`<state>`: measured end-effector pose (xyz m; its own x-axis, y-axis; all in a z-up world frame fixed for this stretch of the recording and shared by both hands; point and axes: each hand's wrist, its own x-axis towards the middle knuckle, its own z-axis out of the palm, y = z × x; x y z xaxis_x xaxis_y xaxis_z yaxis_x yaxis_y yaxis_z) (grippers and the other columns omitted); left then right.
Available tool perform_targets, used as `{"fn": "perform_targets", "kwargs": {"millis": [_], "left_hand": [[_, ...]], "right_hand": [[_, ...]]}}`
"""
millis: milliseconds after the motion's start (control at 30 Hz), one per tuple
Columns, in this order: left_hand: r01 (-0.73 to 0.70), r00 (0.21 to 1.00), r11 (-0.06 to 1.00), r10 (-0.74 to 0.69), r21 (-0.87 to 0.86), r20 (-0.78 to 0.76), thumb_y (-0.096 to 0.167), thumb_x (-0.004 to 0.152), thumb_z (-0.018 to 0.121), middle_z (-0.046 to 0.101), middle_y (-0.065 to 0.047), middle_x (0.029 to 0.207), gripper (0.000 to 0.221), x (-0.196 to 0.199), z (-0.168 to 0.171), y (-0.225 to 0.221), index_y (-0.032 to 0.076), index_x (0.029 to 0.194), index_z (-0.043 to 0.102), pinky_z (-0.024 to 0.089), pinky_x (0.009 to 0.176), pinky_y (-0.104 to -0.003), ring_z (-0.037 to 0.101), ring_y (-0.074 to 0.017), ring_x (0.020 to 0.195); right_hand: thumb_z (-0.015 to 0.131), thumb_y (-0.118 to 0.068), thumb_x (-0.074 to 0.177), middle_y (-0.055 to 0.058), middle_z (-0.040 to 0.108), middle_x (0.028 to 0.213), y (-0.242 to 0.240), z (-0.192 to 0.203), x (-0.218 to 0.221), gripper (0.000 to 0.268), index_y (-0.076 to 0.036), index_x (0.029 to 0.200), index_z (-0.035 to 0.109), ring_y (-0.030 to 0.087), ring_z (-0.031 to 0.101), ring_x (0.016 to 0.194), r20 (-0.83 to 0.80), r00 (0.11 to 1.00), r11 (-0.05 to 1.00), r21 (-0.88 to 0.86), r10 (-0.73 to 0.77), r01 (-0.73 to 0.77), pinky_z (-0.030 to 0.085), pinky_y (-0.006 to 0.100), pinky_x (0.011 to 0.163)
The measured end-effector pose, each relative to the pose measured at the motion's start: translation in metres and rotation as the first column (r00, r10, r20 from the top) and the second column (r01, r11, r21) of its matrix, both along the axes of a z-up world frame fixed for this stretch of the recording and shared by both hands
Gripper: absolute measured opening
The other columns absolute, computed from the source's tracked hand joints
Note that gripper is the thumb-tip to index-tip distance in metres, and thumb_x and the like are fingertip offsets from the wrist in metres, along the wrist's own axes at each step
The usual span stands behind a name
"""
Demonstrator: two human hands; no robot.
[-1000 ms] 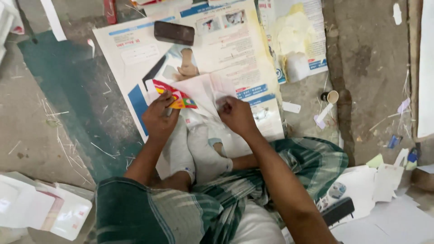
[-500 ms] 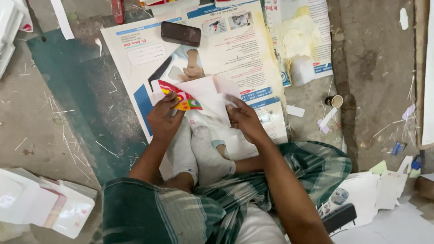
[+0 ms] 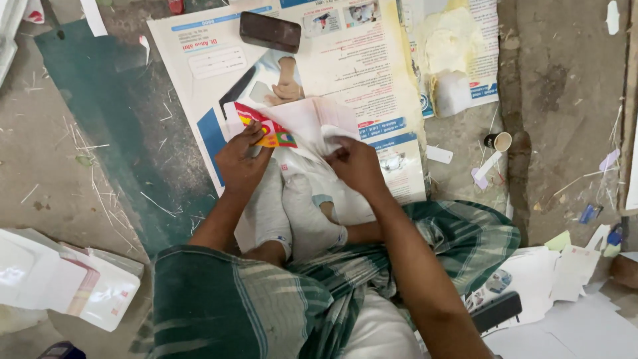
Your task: The worker is gluing and assembling paper envelopes and cardholders from printed sheets.
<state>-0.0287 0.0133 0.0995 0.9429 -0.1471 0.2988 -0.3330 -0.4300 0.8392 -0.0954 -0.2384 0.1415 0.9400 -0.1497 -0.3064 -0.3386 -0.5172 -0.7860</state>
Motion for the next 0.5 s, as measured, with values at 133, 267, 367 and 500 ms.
{"fn": "perform_targets", "kwargs": {"millis": [133,267,367,500], "left_hand": [[0.009,0.999,1.000,-0.010,0.027,0.042,0.005,0.083,0.090,0.076,-0.019,0.117,0.028,0.005,0.000,-0.001,-0.003,0.105,0.074,0.060,0.101,-0.037,0.074,-0.0276,0.114],[0.000,1.000,0.999,-0.001,0.045,0.024,0.004,0.081,0.089,0.076,-0.019,0.116,0.028,0.003,0.003,-0.003,-0.003,0.104,0.075,0.060,0.098,-0.036,0.075,-0.0270,0.112],[0.000,1.000,1.000,0.000,0.027,0.017,0.003,0.082,0.089,0.075,-0.020,0.118,0.028,0.002,0.004,0.000,-0.003,0.105,0.075,0.060,0.100,-0.036,0.074,-0.0275,0.113],[0.001,1.000,1.000,-0.001,0.010,0.018,0.004,0.083,0.089,0.075,-0.020,0.118,0.027,0.009,-0.006,-0.001,-0.003,0.105,0.074,0.059,0.103,-0.038,0.074,-0.0290,0.116]], "right_hand": [[0.080,-0.015,0.084,0.012,0.076,0.084,0.000,0.009,0.007,0.037,-0.005,0.117,0.071,0.018,0.074,0.072,-0.077,0.995,0.997,-0.032,-0.066,0.064,0.058,0.030,0.067],[0.080,-0.016,0.086,0.010,0.079,0.091,0.000,-0.001,0.008,0.034,-0.004,0.117,0.070,0.016,0.076,0.078,-0.051,0.999,0.998,-0.066,0.000,-0.003,0.060,0.028,0.072],[0.075,-0.017,0.085,0.003,0.077,0.105,0.001,0.010,0.010,0.053,-0.012,0.135,0.058,0.011,0.076,0.090,-0.215,0.967,0.847,0.483,-0.133,0.224,0.060,0.026,0.078],[0.074,-0.015,0.094,0.006,0.075,0.115,-0.013,-0.035,-0.011,0.040,-0.008,0.130,0.060,0.015,0.074,0.102,-0.178,0.975,0.722,0.656,-0.136,0.221,0.061,0.029,0.089]]}}
